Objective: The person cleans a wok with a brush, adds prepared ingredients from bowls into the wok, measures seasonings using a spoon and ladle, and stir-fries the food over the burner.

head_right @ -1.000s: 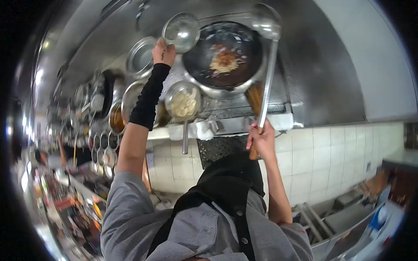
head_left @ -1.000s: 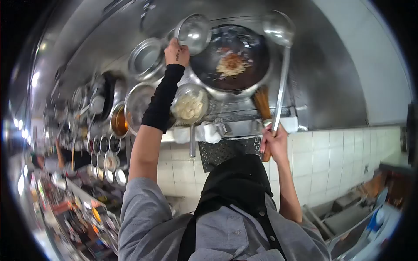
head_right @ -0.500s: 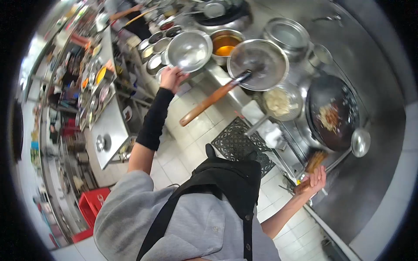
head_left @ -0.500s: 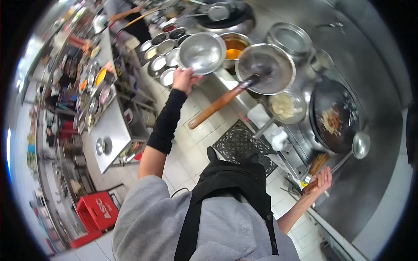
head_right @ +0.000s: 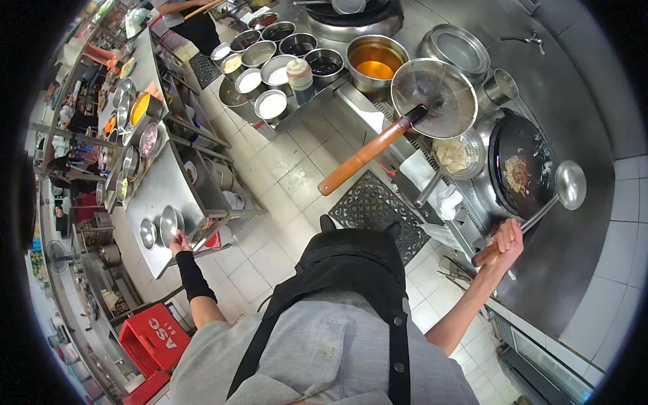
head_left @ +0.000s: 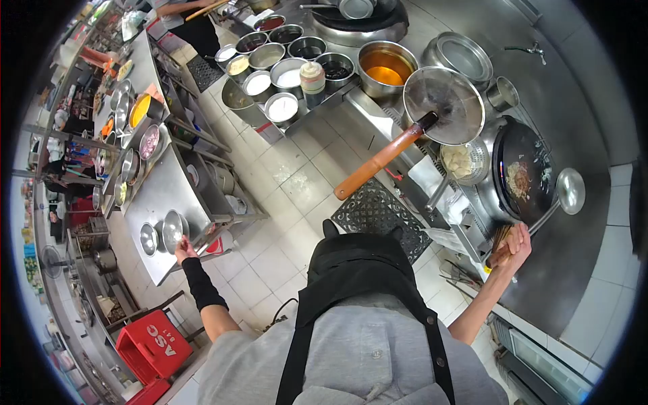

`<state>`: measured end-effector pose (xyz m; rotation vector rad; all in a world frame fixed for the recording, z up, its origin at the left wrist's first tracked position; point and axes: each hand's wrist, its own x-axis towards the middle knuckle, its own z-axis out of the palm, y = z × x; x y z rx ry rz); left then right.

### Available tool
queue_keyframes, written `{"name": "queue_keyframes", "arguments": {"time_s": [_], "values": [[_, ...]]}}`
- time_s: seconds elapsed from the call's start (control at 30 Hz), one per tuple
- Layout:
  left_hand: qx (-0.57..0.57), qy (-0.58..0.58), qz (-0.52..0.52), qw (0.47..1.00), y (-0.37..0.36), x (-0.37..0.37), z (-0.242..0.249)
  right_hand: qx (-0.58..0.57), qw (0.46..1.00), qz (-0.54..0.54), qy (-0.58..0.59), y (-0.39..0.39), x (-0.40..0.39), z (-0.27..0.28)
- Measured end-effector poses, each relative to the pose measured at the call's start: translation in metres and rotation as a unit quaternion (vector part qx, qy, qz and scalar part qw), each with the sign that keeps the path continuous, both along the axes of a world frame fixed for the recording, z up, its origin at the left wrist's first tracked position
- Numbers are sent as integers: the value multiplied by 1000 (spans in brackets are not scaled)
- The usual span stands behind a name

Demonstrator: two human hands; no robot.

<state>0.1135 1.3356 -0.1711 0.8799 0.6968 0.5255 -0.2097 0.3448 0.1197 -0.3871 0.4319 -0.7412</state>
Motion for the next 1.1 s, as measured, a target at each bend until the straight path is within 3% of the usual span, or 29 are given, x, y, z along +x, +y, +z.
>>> {"name": "queue_keyframes", "arguments": {"time_s": [0.03, 0.1, 0.17, 0.27, 0.37, 0.43, 0.57, 0.73, 0.83, 0.93, 1.03, 1.1], "values": [[-15, -27, 7, 1000, -3, -4, 12, -11, 1000, 10, 23, 7, 6, 3], [-207, 23, 100, 973, -83, -12, 99, -79, 993, 26, 88, 43, 31, 14], [-240, 80, 24, 967, -89, -8, 85, -151, 970, 29, 189, 91, 65, 33], [-172, 144, -161, 961, -129, -16, 49, -275, 915, 82, 282, 158, 126, 50], [-114, 210, -327, 914, -202, -34, 56, -360, 870, 170, 291, 197, 185, 70], [-43, 195, -460, 865, -225, -50, 36, -365, 857, 242, 271, 209, 223, 73], [14, 276, -517, 810, -253, -85, 36, -364, 845, 343, 190, 244, 289, 67], [149, 355, -552, 740, -270, -111, 35, -334, 856, 354, 171, 273, 321, 75], [318, 282, -636, 644, -297, -91, 61, -322, 873, 330, 159, 269, 311, 77], [324, 133, -656, 669, -338, -56, 76, -289, 899, 293, 153, 247, 280, 79], [365, 66, -706, 604, -398, -15, 141, -230, 937, 234, 119, 213, 236, 74], [383, 43, -803, 453, -438, 0, 175, -193, 946, 228, 123, 186, 201, 79]]}}
